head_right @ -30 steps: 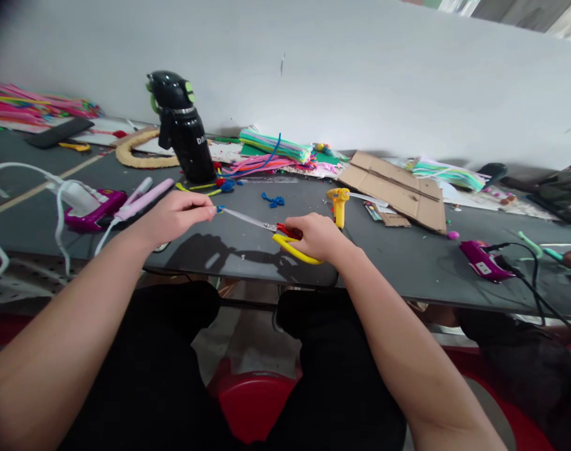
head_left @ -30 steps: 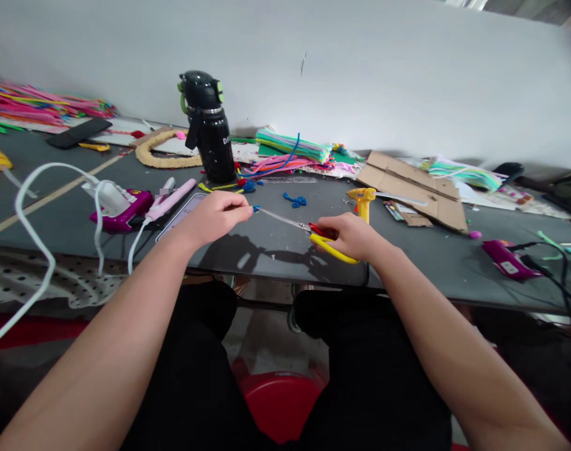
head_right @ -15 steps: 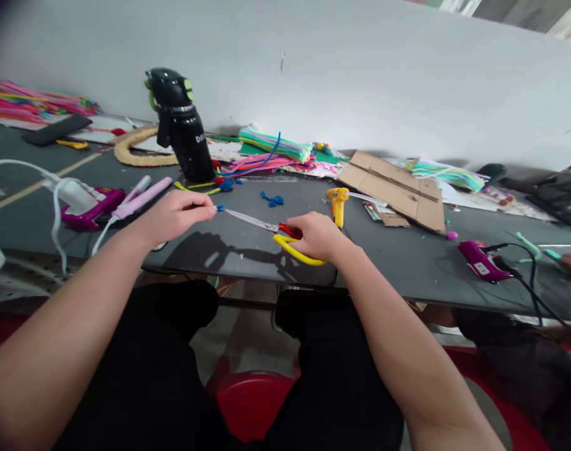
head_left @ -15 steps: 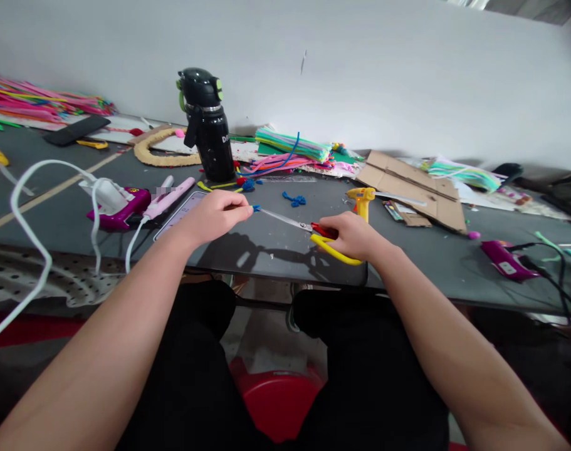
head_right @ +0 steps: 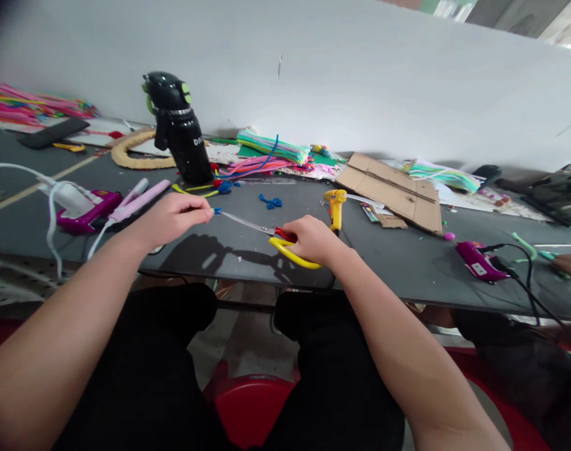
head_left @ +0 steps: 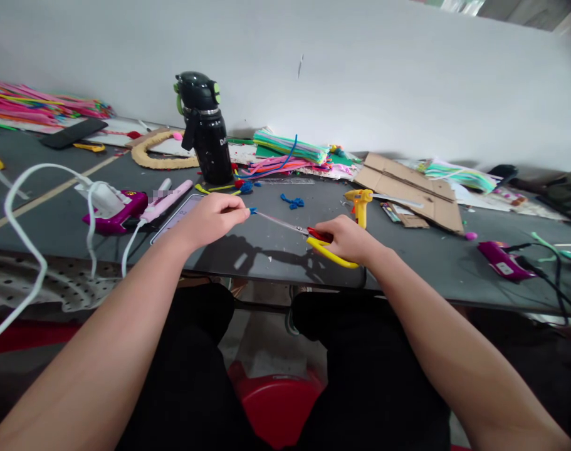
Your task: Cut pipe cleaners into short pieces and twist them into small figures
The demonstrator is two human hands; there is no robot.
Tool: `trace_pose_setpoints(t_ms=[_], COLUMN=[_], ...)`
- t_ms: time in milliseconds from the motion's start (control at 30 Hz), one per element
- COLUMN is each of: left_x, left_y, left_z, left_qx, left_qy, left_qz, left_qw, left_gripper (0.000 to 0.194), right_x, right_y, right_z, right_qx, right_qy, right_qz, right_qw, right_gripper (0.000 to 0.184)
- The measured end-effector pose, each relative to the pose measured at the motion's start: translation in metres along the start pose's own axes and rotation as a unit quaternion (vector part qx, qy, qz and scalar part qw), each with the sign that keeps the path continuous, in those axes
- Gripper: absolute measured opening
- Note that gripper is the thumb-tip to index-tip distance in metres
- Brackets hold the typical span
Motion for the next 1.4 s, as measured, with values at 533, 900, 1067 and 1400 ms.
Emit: trace_pose_setpoints(t_ms=[533, 900, 1067, 1400], left_x=[0.0, -0.003, -0.003, -0.001], left_y=[0.002, -0.002, -0.005, -0.007], left_z=[0.003, 0.005, 0.003, -0.003], left_qx=[0.002, 0.068, 0.138, 0.148], left_qy=[0.018, 0.008, 0.0, -0.025], left_qz=[-0.003, 0.018, 0.047, 0.063], left_qw=[1.0, 0.997, 0.989, 0.987], left_gripper=[0.028, 0.033, 0.035, 0.037], right_x=[0.005, 0.009, 0.007, 0.006], right_y=[-0.003, 0.005, 0.005, 0.002], right_z=[-0.019, -0.013, -0.01, -0.011], right_qx=[-0.033, 0.016, 0.028, 0.029], right_qy=[-0.063, -0.025, -0.026, -0.009], right_qz=[-0.058, -0.092, -0.075, -0.076], right_qw=[0.996, 0.995, 0.996, 0.997], right_gripper=[0.04, 0.037, 0.032, 0.031])
Point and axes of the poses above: each hand's wrist, its own x-axis away from the middle knuckle, its own y-axis out of the back of the hand, z = x × y, the point moved 4 cm from there along -x, towards the middle knuckle, and after that the axes turned 11 degrees about y, right-handed, at the moved point
